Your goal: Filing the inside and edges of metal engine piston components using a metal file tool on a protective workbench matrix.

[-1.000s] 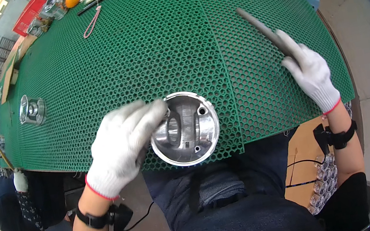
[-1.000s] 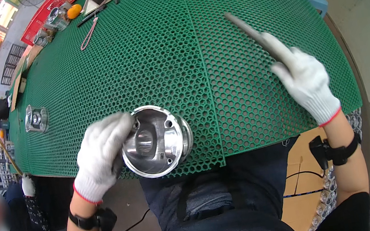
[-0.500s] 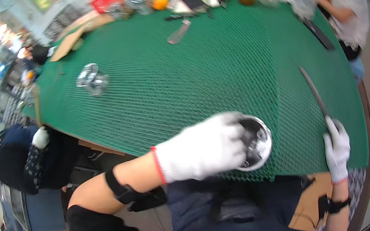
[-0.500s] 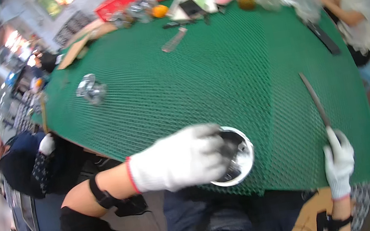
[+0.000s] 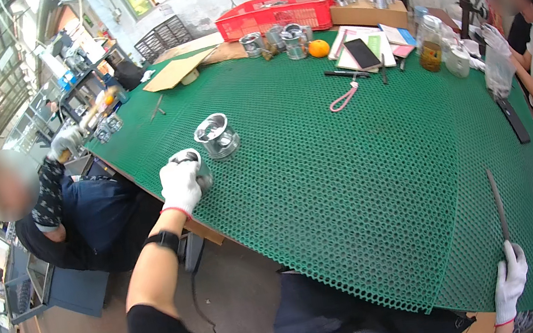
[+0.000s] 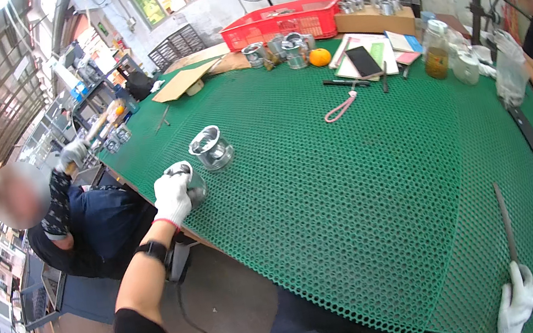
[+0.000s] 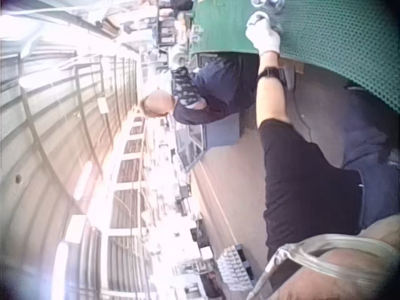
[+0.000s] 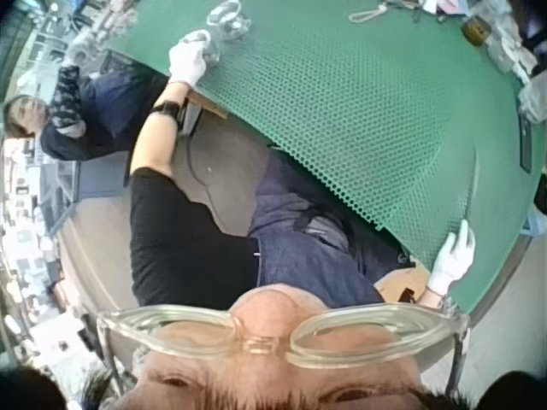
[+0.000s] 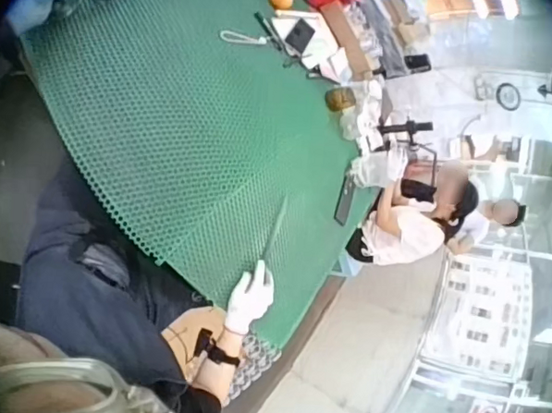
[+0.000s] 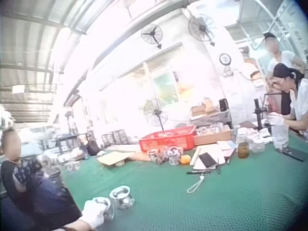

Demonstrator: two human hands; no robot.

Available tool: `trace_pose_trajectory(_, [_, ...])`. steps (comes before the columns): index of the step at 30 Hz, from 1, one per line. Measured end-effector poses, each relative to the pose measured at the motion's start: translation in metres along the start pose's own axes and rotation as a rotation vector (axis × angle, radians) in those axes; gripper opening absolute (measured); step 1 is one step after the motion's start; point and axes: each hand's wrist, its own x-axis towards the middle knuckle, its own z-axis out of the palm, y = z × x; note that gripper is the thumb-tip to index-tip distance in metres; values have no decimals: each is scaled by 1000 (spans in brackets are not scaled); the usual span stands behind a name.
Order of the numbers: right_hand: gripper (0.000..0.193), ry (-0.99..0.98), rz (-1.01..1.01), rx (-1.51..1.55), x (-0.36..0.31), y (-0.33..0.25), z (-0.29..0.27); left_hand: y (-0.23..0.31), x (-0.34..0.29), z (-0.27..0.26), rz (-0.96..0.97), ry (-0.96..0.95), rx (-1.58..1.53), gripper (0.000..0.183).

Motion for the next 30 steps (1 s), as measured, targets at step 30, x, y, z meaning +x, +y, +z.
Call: trace_pose_trajectory(30, [37,409,27,94,-4,-43,-27,348,-37,-235,1303,-35,-990,39])
